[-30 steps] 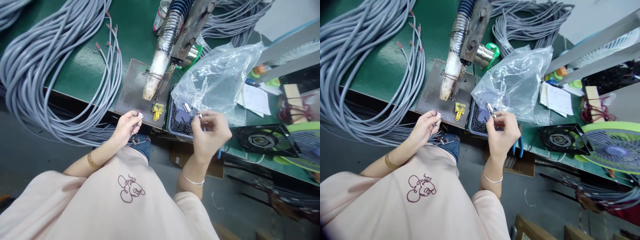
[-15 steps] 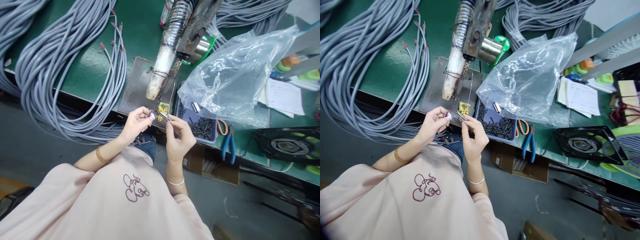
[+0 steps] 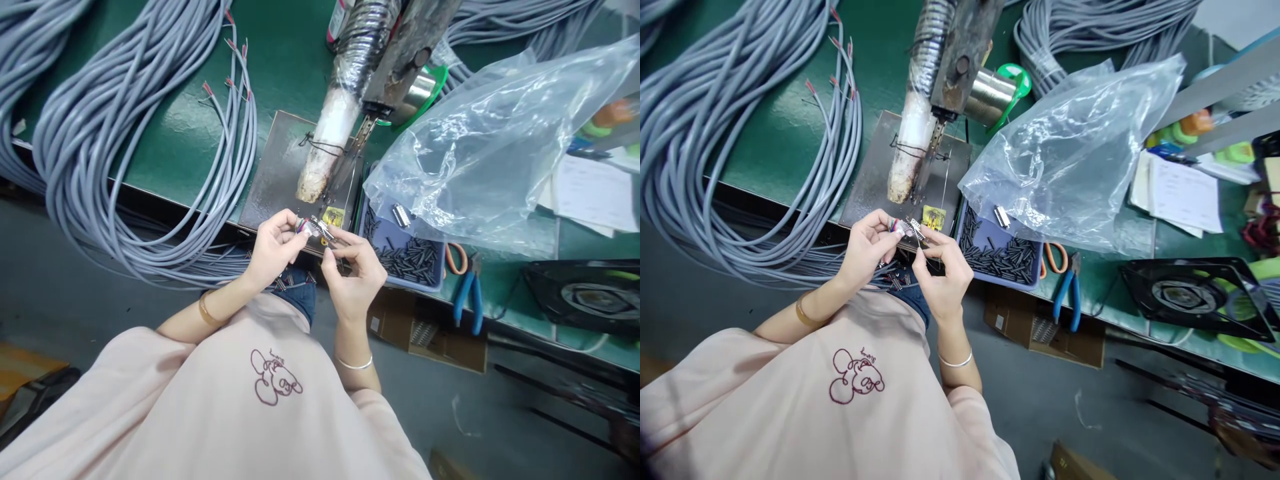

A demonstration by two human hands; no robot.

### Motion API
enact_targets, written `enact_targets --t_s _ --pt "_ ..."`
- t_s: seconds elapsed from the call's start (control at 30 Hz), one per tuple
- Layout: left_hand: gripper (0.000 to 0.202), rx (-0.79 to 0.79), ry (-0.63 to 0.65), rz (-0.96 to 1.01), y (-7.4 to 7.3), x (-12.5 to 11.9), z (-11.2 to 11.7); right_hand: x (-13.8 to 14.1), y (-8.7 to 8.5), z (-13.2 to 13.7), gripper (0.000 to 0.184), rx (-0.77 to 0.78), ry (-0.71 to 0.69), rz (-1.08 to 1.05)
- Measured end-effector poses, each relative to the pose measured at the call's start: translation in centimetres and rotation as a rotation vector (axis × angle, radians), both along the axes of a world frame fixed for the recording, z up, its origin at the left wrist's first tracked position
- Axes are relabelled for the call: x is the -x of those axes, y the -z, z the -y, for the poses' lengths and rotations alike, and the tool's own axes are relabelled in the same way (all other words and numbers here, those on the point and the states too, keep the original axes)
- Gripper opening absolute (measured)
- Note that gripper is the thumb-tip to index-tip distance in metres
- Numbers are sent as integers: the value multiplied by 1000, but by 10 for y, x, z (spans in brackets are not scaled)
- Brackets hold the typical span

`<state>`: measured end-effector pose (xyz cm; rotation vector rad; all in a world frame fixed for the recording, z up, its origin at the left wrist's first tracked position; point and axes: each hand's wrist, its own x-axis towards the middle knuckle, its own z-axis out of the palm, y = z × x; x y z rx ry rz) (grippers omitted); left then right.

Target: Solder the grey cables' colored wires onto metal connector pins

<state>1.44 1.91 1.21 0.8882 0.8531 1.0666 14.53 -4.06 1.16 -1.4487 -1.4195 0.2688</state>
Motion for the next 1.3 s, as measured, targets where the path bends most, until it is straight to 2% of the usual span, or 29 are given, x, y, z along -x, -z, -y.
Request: enact_targets --t_s 0.47,0.83,1.1,1.3 --pt "26 -55 -44 -22 -2 -2 -1 -2 -2 -2 12 -6 -21 25" --pt "28 -162 -68 23 8 -3 -2 -3 -1 -7 13 -69 -55 77" --pt "21 -188 -81 25 3 -3 -5 -2 -5 -10 15 -102 -54 136" --pt "21 -162 -55 18 9 -2 -5 -4 -4 -7 16 -102 -66 175"
